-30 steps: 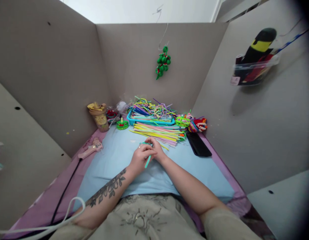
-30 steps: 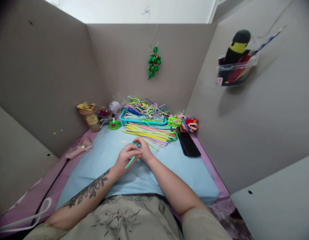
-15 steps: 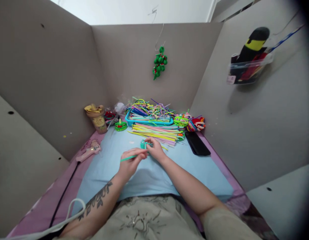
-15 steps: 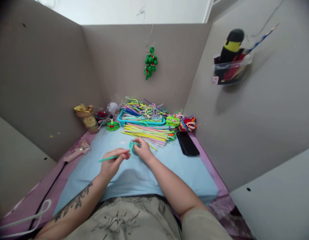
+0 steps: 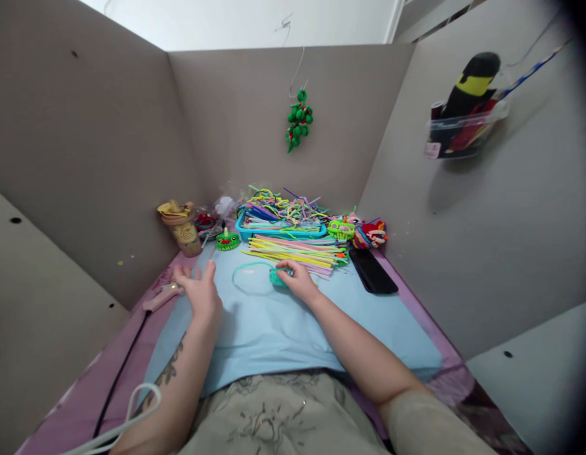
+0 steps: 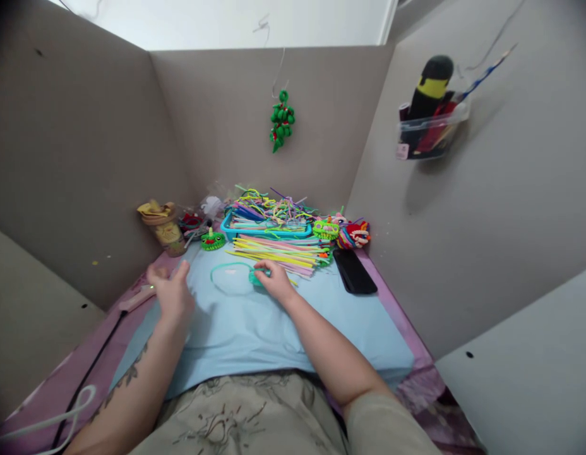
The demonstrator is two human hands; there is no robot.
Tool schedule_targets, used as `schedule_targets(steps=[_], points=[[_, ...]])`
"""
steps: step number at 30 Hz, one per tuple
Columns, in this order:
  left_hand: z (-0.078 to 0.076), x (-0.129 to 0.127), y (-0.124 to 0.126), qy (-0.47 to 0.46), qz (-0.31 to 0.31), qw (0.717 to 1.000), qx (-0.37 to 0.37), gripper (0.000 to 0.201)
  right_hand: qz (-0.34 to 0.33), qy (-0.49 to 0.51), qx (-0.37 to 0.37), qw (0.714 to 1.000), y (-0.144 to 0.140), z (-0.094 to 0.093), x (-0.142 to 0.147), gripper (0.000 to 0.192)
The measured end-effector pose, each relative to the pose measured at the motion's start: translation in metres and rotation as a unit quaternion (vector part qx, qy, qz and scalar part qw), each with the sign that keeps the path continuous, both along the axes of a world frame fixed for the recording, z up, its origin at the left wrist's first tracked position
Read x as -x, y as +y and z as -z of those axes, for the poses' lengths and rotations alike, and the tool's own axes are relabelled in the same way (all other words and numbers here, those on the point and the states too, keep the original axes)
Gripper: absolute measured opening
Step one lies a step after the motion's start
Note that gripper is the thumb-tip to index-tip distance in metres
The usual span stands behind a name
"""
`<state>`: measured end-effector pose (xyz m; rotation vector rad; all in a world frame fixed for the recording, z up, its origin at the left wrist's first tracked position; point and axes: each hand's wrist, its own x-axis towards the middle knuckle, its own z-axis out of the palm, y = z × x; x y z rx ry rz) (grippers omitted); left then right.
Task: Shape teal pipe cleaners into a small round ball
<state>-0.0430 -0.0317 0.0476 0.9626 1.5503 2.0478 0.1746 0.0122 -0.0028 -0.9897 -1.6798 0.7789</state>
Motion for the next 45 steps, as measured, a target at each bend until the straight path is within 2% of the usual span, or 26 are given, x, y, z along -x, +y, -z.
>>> schedule_targets(steps=[1, 2, 3, 5, 6, 7, 8, 10, 14, 22, 25, 31, 35, 37, 41, 45], points=[[-0.006, -0.008, -0.005, 0.104, -0.035, 0.993, -0.040, 0.043, 0.003, -0.011, -0.014, 1.000, 0.000, 0.000, 0.000, 0.016], [-0.012, -0.016, -0.008, 0.218, -0.021, 0.974, -0.065, 0.044, 0.004, -0.023, -0.027, 0.999, -0.001, -0.001, 0.000, 0.015], [-0.016, -0.025, -0.010, 0.331, 0.034, 0.940, -0.075, 0.039, 0.003, -0.034, -0.041, 0.999, -0.002, -0.001, 0.001, 0.014], [-0.017, -0.040, -0.007, 0.505, 0.166, 0.846, -0.047, 0.025, -0.001, -0.056, -0.065, 0.996, -0.003, 0.000, 0.001, 0.013], [-0.014, -0.047, -0.004, 0.549, 0.198, 0.812, -0.007, 0.020, -0.002, -0.065, -0.073, 0.995, -0.003, 0.000, 0.002, 0.013], [-0.009, -0.051, 0.000, 0.573, 0.213, 0.791, 0.040, 0.018, -0.002, -0.072, -0.078, 0.994, -0.004, 0.000, 0.002, 0.013], [-0.002, -0.054, 0.005, 0.580, 0.216, 0.781, 0.080, 0.016, -0.001, -0.079, -0.080, 0.994, -0.004, 0.000, 0.002, 0.012], [0.011, -0.056, 0.012, 0.574, 0.218, 0.781, 0.116, 0.017, 0.001, -0.090, -0.077, 0.993, -0.004, 0.001, 0.001, 0.014], [0.029, -0.053, 0.017, 0.554, 0.236, 0.792, 0.104, 0.017, 0.001, -0.119, -0.071, 0.990, -0.002, 0.003, 0.001, 0.013], [0.035, -0.056, 0.005, 0.604, 0.218, 0.757, 0.121, 0.020, 0.004, -0.135, -0.070, 0.988, 0.003, 0.007, 0.000, 0.014], [0.037, -0.051, 0.006, 0.596, 0.232, 0.755, 0.144, 0.019, -0.010, -0.134, -0.074, 0.988, 0.002, 0.005, 0.000, 0.014], [0.046, -0.042, 0.011, 0.532, 0.271, 0.795, 0.104, 0.015, -0.060, -0.192, -0.127, 0.971, 0.003, 0.009, -0.002, 0.004], [0.052, -0.045, 0.015, 0.473, 0.292, 0.827, 0.081, 0.016, -0.043, -0.200, -0.120, 0.971, 0.006, 0.014, 0.000, 0.003], [0.053, -0.047, 0.017, 0.441, 0.302, 0.841, 0.086, 0.018, -0.034, -0.181, -0.108, 0.977, 0.006, 0.014, 0.002, 0.009], [0.051, -0.047, 0.021, 0.412, 0.315, 0.850, 0.094, 0.017, -0.032, -0.147, -0.088, 0.985, 0.003, 0.010, 0.005, 0.012], [0.047, -0.042, 0.023, 0.377, 0.328, 0.857, 0.126, 0.018, -0.057, -0.133, -0.070, 0.987, 0.002, 0.007, 0.004, 0.011]])
